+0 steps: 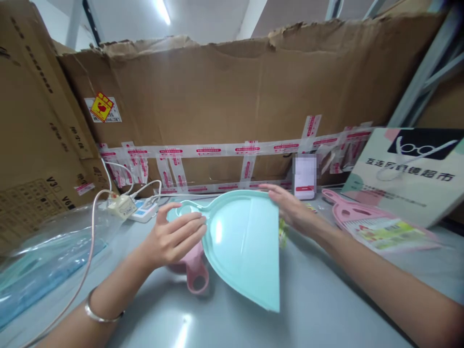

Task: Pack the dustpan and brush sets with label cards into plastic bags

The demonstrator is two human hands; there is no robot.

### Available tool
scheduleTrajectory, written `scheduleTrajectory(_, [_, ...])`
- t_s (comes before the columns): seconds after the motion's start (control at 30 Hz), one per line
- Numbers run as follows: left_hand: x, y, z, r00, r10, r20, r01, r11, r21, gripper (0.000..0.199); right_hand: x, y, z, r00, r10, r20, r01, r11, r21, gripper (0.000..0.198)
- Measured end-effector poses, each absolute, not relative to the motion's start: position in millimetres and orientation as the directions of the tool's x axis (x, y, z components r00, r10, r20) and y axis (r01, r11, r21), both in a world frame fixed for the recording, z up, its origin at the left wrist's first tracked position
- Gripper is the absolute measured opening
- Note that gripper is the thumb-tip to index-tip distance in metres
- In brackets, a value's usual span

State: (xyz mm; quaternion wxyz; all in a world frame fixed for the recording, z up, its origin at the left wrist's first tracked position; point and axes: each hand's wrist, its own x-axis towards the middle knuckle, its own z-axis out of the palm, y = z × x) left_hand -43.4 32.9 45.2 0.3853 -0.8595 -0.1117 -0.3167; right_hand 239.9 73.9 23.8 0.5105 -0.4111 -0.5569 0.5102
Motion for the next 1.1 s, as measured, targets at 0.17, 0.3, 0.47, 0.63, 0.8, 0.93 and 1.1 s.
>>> scheduleTrajectory(0.17, [-40,38,36,0.706,0.063,0.705,0.53,-0.708,-0.467,0.026,236,53,10,-0.375,0.921,-0.105,-0.218,-0.197,-0.956,0.033])
scheduleTrajectory(0.3, [-32,38,28,0.262,0.329,0.907,0.722,-0.691,0.042,0.043,225,46,5,-0.211,0.977,-0.042,-0.437,-0.133,-0.889,0.027])
scheduleTrajectory(0.47, [-12,27,24,0.064,0.937,0.343,0.197,-0.349,0.916,0.052,208,39,-1,-0.067,0.998,0.015,-0.546,-0.024,-0.837,0.031])
scheduleTrajectory(0.63, [-3,22,14,0.09,0.986,0.141,0.144,-0.153,0.978,0.054,222,45,-6,-0.268,0.951,0.153,-0.32,0.062,-0.945,0.049])
scheduleTrajectory(0.8, [-11,32,14,-0.129,0.986,0.107,-0.03,-0.112,0.993,0.046,253,71,-9,-0.13,0.859,0.496,0.322,0.509,-0.798,0.036])
scheduleTrajectory(0.93, [-14,35,18,-0.144,0.988,0.058,-0.12,-0.076,0.99,0.043,260,81,-19,-0.448,0.759,0.472,0.671,0.635,-0.383,0.034])
scheduleTrajectory(1.1, [-12,31,18,-0.098,0.991,0.089,-0.033,-0.093,0.995,0.049,254,82,-26,-0.544,0.729,0.415,0.723,0.658,-0.209,0.035])
